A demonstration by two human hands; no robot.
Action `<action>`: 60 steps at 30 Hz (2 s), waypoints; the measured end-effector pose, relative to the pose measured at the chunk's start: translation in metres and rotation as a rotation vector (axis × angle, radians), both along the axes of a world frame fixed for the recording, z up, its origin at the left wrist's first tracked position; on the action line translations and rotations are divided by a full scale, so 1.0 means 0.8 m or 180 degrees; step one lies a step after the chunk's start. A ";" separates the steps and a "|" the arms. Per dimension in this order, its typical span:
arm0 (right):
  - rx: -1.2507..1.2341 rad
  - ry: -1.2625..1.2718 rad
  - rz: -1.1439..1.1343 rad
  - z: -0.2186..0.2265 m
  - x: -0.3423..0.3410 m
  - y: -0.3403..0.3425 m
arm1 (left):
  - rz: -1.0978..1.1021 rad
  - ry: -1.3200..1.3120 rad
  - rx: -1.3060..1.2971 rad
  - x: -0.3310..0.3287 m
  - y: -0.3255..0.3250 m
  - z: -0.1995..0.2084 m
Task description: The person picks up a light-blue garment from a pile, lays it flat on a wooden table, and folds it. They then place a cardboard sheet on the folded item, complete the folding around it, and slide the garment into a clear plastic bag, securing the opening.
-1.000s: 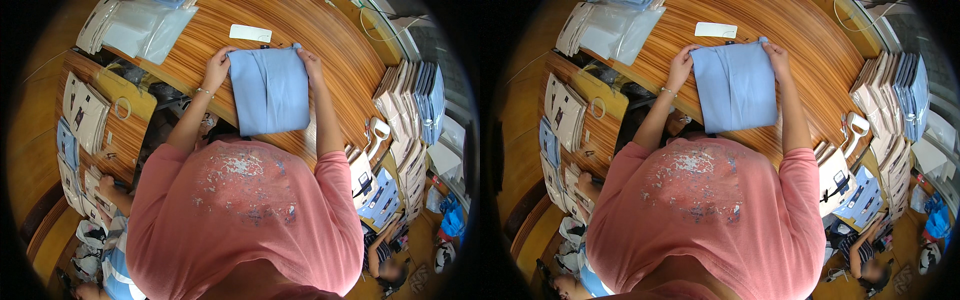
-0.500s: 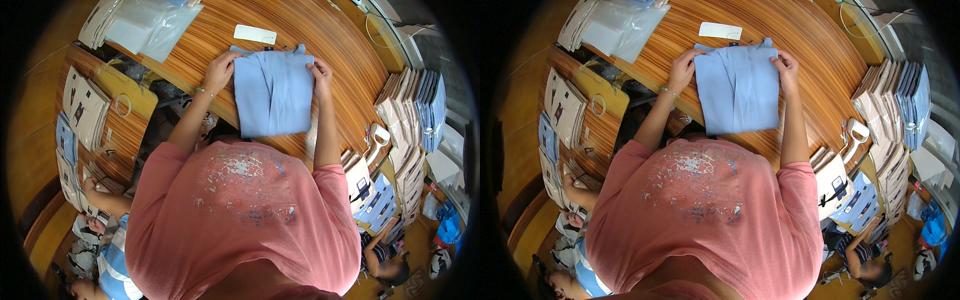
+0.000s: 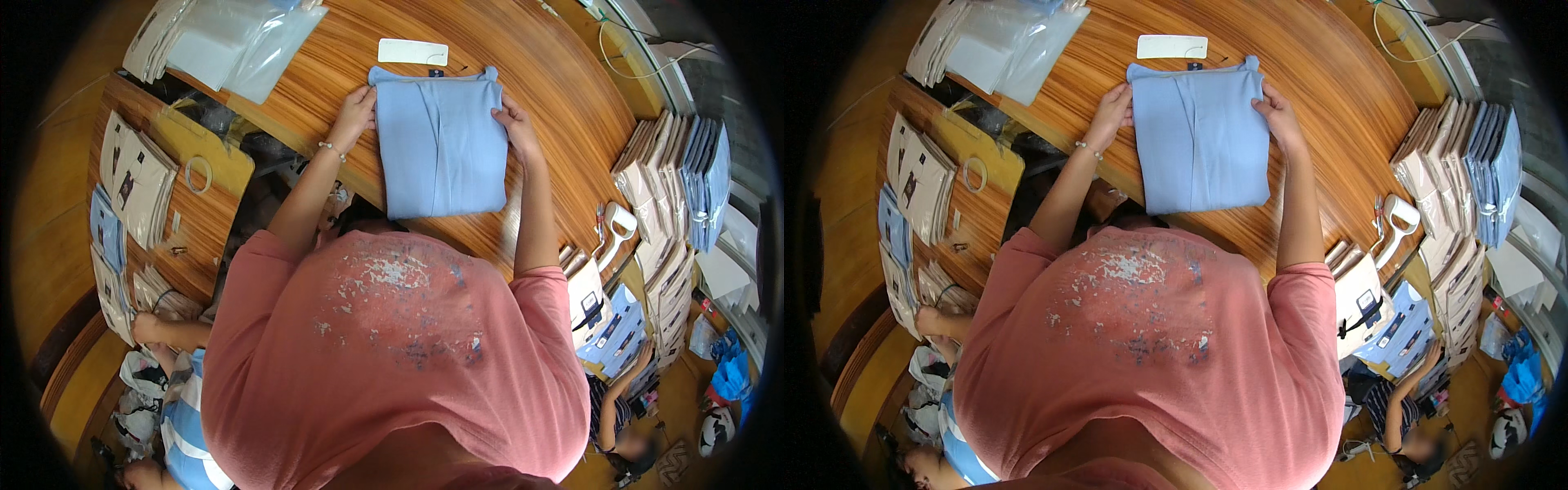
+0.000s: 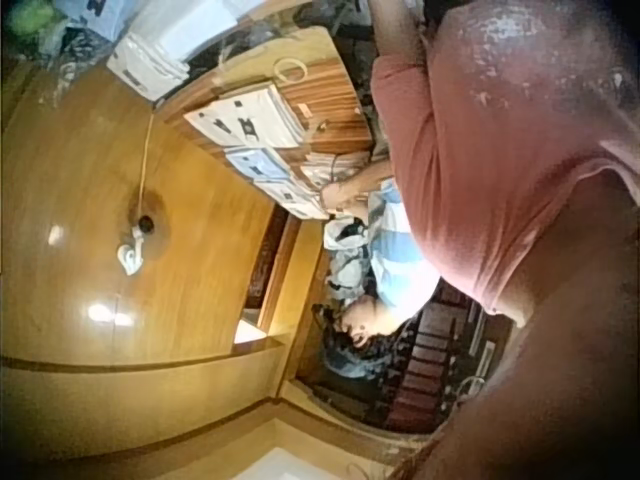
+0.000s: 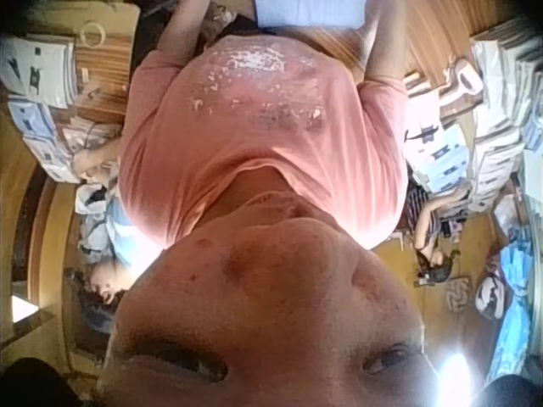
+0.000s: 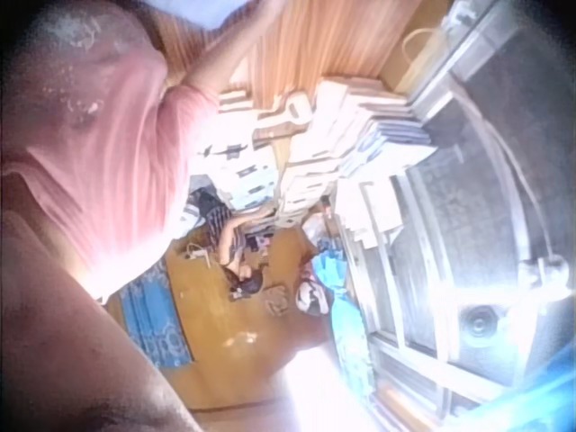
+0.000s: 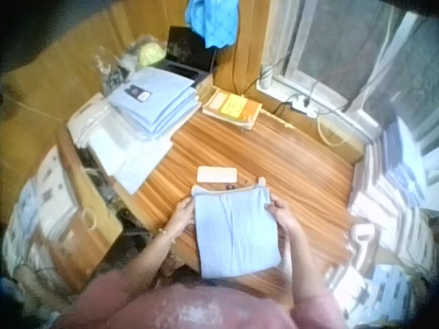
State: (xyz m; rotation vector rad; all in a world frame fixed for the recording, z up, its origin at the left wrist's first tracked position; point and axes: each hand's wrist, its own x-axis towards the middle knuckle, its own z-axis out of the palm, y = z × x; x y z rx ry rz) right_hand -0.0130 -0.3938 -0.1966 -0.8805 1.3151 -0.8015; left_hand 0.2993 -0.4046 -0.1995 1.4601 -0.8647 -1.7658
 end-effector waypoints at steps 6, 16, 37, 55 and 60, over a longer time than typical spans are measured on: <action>-0.0012 0.0000 -0.0083 0.027 0.026 -0.003 | -0.0152 -0.1026 -0.0917 0.000 0.003 -0.017; 0.0025 0.0061 -0.0026 0.019 0.028 -0.008 | 0.0306 -0.0240 -0.0418 -0.002 0.034 0.017; -0.0454 0.0864 -0.0396 -0.005 0.011 0.058 | -0.0021 -0.0810 -0.1201 0.007 0.064 -0.029; -0.1167 0.2698 0.1122 0.071 0.138 0.191 | -0.2923 -0.2634 -0.4147 -0.038 0.006 0.040; -0.0920 0.2097 0.0739 0.086 0.115 0.166 | -0.2704 -0.2845 -0.4045 -0.010 0.010 0.032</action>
